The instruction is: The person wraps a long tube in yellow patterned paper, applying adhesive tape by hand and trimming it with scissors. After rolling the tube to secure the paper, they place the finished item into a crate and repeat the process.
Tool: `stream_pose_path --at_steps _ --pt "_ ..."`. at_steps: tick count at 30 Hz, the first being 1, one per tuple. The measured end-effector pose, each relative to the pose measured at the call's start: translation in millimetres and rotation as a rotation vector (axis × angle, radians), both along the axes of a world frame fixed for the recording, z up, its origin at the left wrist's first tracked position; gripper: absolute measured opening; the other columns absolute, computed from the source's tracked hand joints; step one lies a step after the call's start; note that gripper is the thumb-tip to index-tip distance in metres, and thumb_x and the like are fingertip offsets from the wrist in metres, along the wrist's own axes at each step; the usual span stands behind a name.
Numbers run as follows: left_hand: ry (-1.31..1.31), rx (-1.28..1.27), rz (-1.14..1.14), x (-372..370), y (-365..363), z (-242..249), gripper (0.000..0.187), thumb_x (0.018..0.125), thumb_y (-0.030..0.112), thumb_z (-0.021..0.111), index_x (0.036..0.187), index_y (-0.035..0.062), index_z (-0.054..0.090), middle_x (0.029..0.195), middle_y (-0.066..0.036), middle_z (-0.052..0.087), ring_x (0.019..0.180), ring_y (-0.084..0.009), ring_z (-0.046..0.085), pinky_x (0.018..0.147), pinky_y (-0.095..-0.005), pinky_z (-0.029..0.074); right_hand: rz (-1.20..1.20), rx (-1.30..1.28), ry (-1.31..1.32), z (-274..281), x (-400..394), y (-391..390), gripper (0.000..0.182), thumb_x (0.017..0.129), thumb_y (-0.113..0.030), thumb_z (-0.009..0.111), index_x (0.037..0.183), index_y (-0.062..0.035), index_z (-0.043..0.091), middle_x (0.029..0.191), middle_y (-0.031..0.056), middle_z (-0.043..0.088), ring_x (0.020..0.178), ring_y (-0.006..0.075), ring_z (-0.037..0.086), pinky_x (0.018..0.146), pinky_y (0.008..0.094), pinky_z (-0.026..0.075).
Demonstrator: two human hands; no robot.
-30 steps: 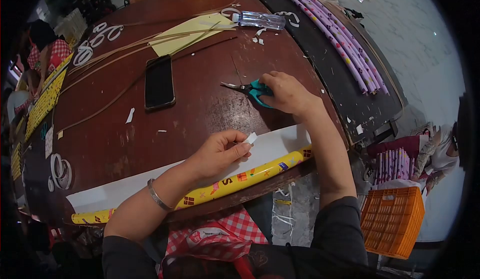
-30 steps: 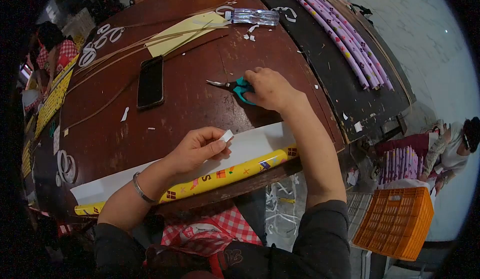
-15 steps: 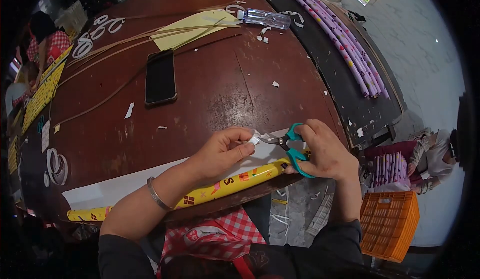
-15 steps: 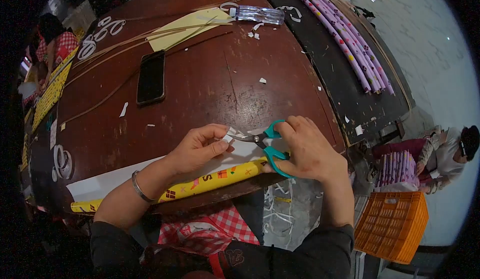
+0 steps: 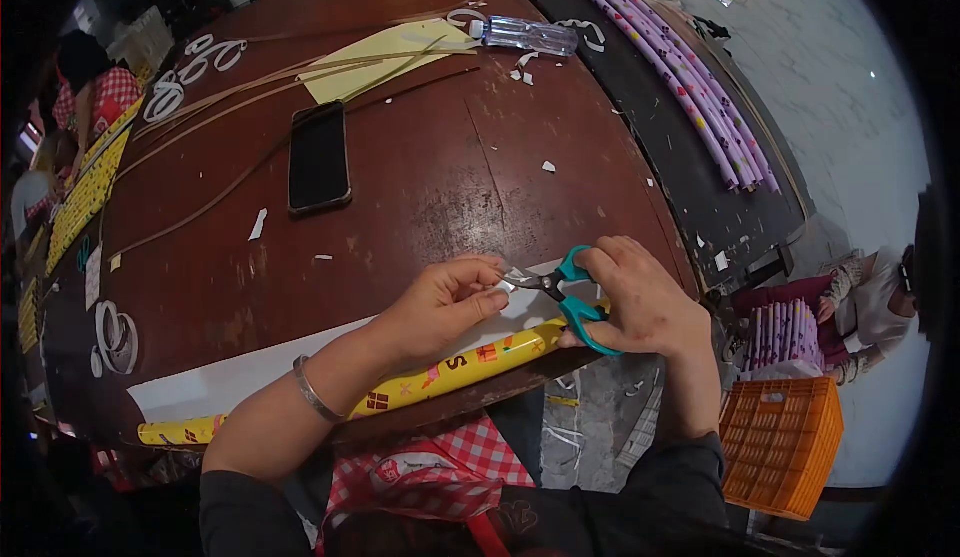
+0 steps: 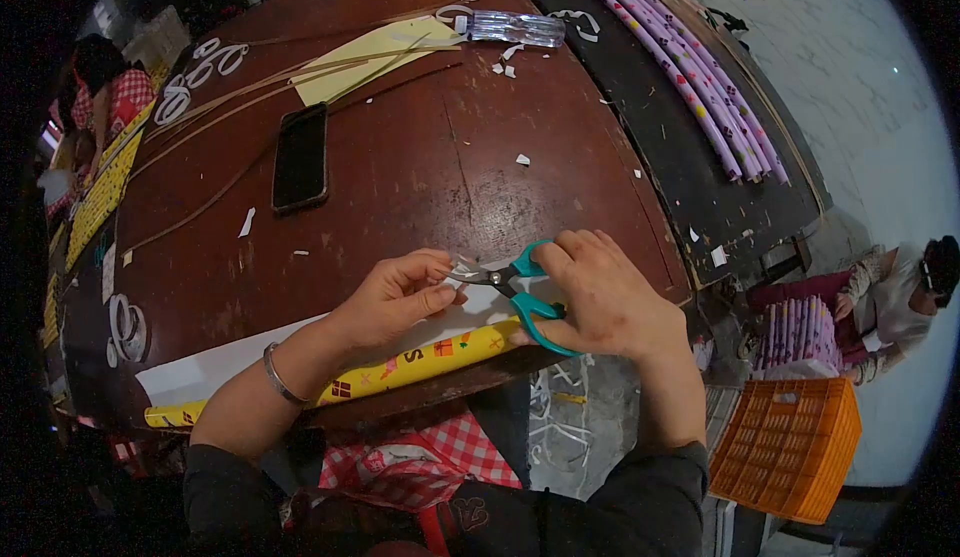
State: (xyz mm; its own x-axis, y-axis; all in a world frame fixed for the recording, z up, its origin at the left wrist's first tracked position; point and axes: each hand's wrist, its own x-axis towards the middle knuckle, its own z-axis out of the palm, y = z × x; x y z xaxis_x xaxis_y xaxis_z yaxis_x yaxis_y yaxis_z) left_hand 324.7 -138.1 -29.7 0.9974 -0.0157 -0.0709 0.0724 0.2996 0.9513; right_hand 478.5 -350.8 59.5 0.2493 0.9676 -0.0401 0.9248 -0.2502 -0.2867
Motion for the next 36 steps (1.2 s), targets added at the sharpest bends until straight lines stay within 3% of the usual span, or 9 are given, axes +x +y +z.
stream_pose_path --at_steps 10,20,28,36 --pt "-0.013 -0.013 -0.002 1.3 0.1 -8.1 0.015 0.098 0.005 0.059 0.112 -0.0001 0.064 0.136 -0.007 0.052 0.106 -0.0110 0.062 0.086 -0.0237 0.050 0.013 0.013 0.003 -3.4 -0.7 1.2 0.074 0.067 -0.053 0.083 0.109 0.0022 0.057 0.097 0.0198 0.059 0.094 0.0390 0.059 0.085 0.0452 0.047" --pt "0.011 0.015 -0.033 1.2 3.1 -6.3 0.019 0.098 0.004 0.058 0.116 0.0012 0.063 0.135 -0.007 0.055 0.107 -0.0114 0.062 0.090 -0.0243 0.050 0.030 0.050 0.015 -6.5 -0.2 1.8 0.069 0.067 -0.051 0.083 0.106 0.0010 0.057 0.093 0.0188 0.059 0.091 0.0384 0.059 0.081 0.0454 0.047" --pt "0.019 0.007 -0.027 1.6 2.1 1.4 0.012 0.097 0.008 0.060 0.101 0.0004 0.069 0.129 -0.008 0.055 0.104 -0.0126 0.059 0.091 -0.0262 0.049 0.007 0.022 0.035 -6.1 0.6 0.9 0.063 0.068 -0.048 0.084 0.101 -0.0004 0.058 0.091 0.0174 0.060 0.089 0.0373 0.059 0.079 0.0446 0.047" --pt "0.059 0.024 -0.046 1.2 2.4 5.5 0.014 0.098 0.010 0.060 0.105 0.0010 0.067 0.126 -0.007 0.055 0.103 -0.0108 0.058 0.089 -0.0254 0.049 0.034 0.044 0.047 -4.4 3.5 0.8 0.057 0.068 -0.044 0.085 0.095 -0.0014 0.058 0.082 0.0148 0.059 0.080 0.0360 0.060 0.073 0.0428 0.047"
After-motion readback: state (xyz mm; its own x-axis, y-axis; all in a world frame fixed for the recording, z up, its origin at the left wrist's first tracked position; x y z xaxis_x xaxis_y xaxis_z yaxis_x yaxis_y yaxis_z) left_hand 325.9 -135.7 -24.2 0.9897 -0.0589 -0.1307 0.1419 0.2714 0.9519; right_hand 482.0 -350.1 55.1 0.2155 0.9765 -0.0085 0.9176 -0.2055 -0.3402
